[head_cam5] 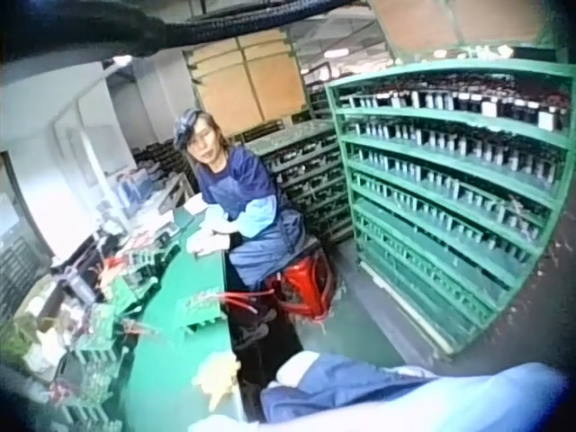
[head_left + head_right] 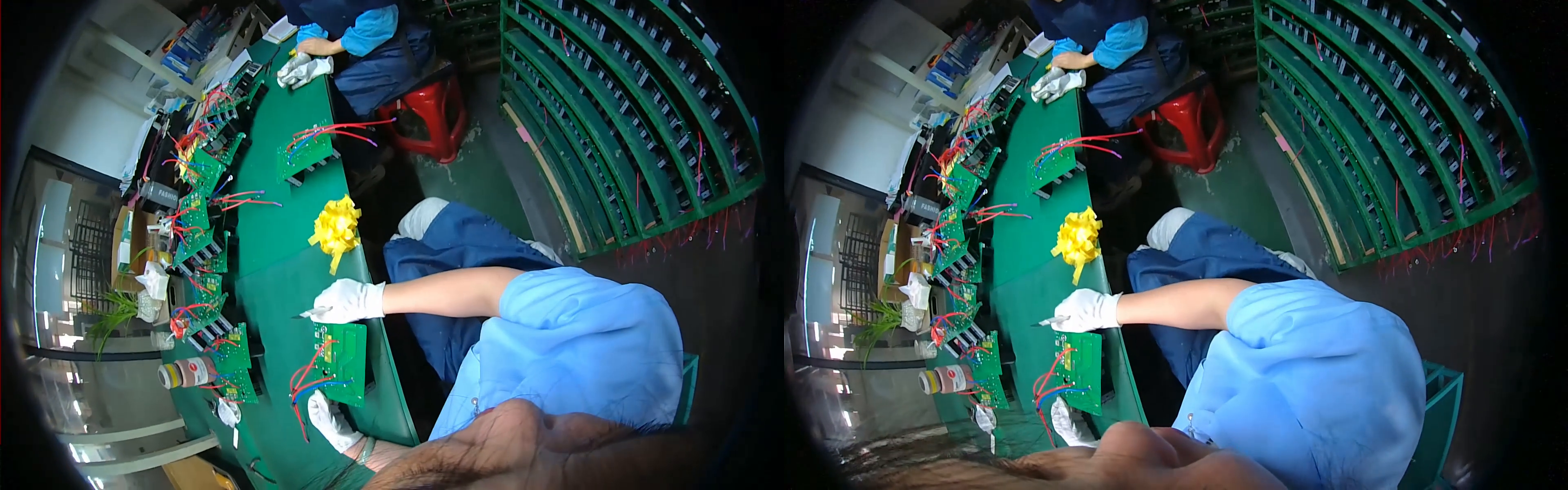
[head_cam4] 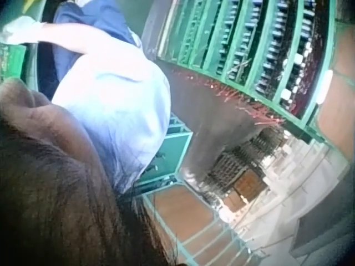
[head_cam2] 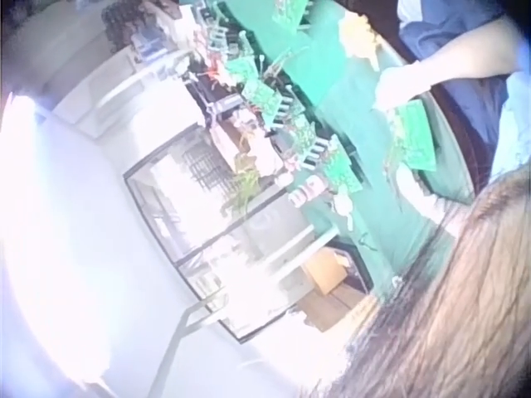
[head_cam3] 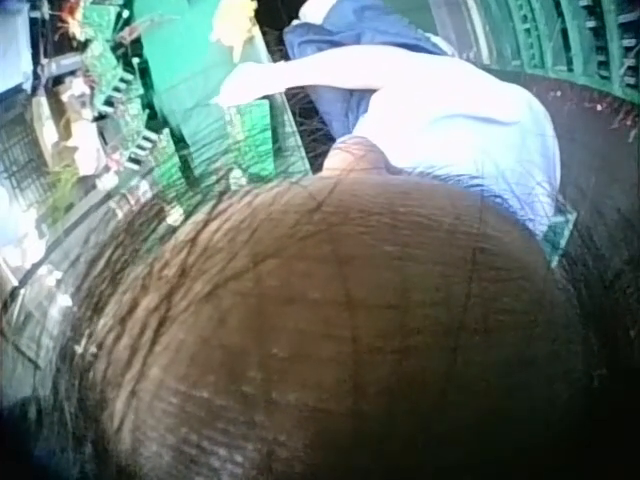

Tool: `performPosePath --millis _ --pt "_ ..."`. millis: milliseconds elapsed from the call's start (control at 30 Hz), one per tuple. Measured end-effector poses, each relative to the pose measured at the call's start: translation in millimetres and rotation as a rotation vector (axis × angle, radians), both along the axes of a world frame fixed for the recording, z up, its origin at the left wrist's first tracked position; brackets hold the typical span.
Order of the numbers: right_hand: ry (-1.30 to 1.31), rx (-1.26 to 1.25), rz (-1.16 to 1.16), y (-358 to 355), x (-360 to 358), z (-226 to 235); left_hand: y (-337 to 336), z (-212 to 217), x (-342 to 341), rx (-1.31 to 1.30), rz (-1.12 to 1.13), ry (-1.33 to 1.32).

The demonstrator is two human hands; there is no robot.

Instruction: The person assembles components and wires onto a printed circuit board by hand, attaching capacitors, a heatsink, and a wiring harness.

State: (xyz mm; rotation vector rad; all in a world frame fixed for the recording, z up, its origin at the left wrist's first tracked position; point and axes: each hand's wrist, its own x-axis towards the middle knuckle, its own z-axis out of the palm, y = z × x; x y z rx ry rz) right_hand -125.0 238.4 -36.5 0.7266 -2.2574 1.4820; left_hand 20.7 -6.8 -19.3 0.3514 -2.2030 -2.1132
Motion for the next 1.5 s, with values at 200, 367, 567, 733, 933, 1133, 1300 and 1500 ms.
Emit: performPosePath --millis 200,367,567,733,933,1133,1300,1500 --pt "0.038 0.027 -0.027 0.4 -1.0 -5.3 -24.9 -11.9 3.1 0.089 -0.047 -0.030" --pt "0.024 0.035 -0.016 0.9 -1.4 -5.7 -17.3 -4.7 1.6 0.129 -0.111 -0.003" --pt "0.035 -0.014 -0.033 -2.1 0.3 -8.8 -18.5 -7.6 4.0 0.094 -0.094 -0.016" --pt "0.014 -0.082 -0.014 -1.0 0.6 -8.5 -13.0 -5.2 4.5 0.128 -0.024 -0.036" --pt "0.041 -0.095 -0.034 3.7 -2.0 -7.5 -23.8 -13.0 1.6 0.072 -0.051 -0.057" --pt "0.050 -0.087 0.046 -3.1 -2.8 -0.4 7.8 17.3 2.7 0.038 0.093 -0.034" --pt "-0.080 -0.186 0.036 3.7 9.5 -3.3 8.7 20.6 -1.6 -0.014 0.007 -0.131" --pt "-0.689 -0.088 0.234 23.4 57.4 9.0 3.7 7.6 -6.1 -0.023 0.153 0.116"
